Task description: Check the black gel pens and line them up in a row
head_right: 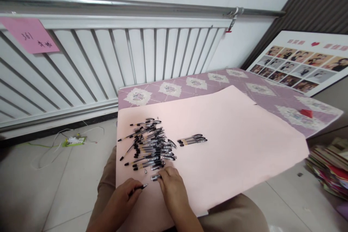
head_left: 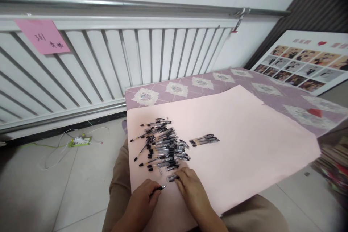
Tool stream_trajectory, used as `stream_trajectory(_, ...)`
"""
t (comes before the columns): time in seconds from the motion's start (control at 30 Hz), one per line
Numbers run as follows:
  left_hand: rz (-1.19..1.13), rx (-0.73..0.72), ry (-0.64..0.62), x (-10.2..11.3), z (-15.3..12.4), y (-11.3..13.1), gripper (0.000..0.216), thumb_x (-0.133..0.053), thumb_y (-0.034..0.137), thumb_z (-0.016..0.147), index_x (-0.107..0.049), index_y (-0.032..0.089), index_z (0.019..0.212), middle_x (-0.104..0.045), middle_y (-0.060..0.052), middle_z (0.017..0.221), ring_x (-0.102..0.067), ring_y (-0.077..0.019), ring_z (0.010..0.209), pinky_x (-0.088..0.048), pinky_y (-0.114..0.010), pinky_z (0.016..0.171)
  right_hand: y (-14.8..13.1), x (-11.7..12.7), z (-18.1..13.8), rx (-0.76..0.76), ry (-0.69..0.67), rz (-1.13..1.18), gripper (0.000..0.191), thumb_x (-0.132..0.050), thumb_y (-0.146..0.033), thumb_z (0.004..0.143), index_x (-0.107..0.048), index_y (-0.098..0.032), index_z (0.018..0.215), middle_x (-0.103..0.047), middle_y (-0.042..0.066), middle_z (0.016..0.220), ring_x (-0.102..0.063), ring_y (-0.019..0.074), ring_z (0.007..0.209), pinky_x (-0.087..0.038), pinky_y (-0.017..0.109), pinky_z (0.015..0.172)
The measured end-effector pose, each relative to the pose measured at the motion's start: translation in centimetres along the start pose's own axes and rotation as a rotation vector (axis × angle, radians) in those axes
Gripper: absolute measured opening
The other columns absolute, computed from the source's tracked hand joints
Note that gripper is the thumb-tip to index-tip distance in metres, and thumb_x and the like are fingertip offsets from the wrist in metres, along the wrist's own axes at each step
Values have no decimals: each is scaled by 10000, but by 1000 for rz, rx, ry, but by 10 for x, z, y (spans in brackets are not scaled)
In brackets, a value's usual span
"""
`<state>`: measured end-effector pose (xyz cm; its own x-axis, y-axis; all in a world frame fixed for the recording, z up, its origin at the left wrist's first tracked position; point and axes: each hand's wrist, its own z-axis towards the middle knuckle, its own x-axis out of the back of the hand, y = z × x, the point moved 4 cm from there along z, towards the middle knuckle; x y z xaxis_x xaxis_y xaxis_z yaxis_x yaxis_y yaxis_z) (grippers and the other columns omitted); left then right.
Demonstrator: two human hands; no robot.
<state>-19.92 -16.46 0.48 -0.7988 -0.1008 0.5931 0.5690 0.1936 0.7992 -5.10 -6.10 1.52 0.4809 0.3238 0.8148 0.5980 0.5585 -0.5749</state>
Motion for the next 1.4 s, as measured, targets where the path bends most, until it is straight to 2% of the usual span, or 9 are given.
stream_trajectory(0.13, -21, -8, 22, 2, 2, 3, 161, -471, 167, 805, -618, 217, 845, -617, -25, 828, -572, -167, 782, -440, -264, 704, -4, -11, 4, 36, -68, -144, 251, -551, -121, 782, -630, -220, 999, -625, 79, 969, -526, 254, 937, -436, 367, 821)
stream_trajectory(0.27, -33, 3, 32, 4, 4, 11, 154, -486, 145, 781, -617, 216, 821, -608, -10, 820, -566, -156, 772, -436, -257, 700, -3, -17, 2, 34, -96, -165, 256, -504, -106, 800, -624, -216, 998, -617, 86, 943, -531, 249, 891, -446, 370, 781)
stream_trajectory(0.43, -28, -8, 24, 6, 8, 19, 161, -474, 136, 782, -613, 210, 819, -594, -14, 820, -555, -151, 776, -436, -255, 709, 5, -2, -3, 18, -34, 4, 173, -476, -98, 786, -605, -202, 835, -597, 62, 848, -545, 216, 839, -456, 338, 751)
stream_trajectory(0.53, -21, -30, 19, 6, 9, 23, 166, -474, 130, 784, -611, 213, 826, -594, -20, 833, -554, -156, 798, -435, -261, 729, 9, 14, -8, -40, 6, 168, 142, -460, -136, 790, -563, -206, 858, -600, 47, 840, -564, 193, 802, -467, 306, 715)
stream_trajectory(0.73, 7, -78, 32, 4, 12, 30, 164, -484, 115, 780, -611, 214, 815, -593, -18, 827, -555, -160, 799, -427, -262, 730, 7, 33, -18, -157, -31, 388, 118, -455, -212, 805, -562, -213, 854, -582, 13, 816, -574, 154, 742, -454, 237, 640)
stream_trajectory(0.9, 24, -102, 10, -1, 14, 33, 155, -497, 114, 777, -613, 211, 811, -590, -19, 815, -552, -160, 791, -419, -261, 719, 1, 32, -19, -143, -75, 439, 123, -463, -171, 787, -571, -217, 820, -557, 0, 798, -548, 142, 711, -427, 229, 621)
stream_trajectory(1.17, -15, -124, -69, -10, 15, 40, 158, -501, 80, 745, -596, 197, 790, -566, -22, 811, -535, -157, 790, -406, -253, 707, -11, 25, -20, -102, -173, 509, 164, -469, -123, 769, -588, -219, 829, -569, -5, 805, -553, 144, 759, -425, 228, 678)
stream_trajectory(1.33, 3, -98, -126, -14, 16, 38, 395, -469, 1, 663, -549, 193, 999, -558, -23, 875, -521, -151, 815, -401, -248, 730, -9, 21, -20, -130, -191, 507, 164, -468, -133, 771, -590, -215, 843, -580, 0, 820, -556, 147, 769, -428, 226, 676)
stream_trajectory(1.4, 36, -95, -162, -14, 17, 37, 339, -460, 13, 682, -561, 193, 950, -564, -18, 866, -520, -148, 819, -395, -240, 729, -9, 21, -20, -137, -204, 513, 152, -471, -146, 779, -590, -214, 845, -580, -2, 821, -553, 144, 765, -426, 220, 672)
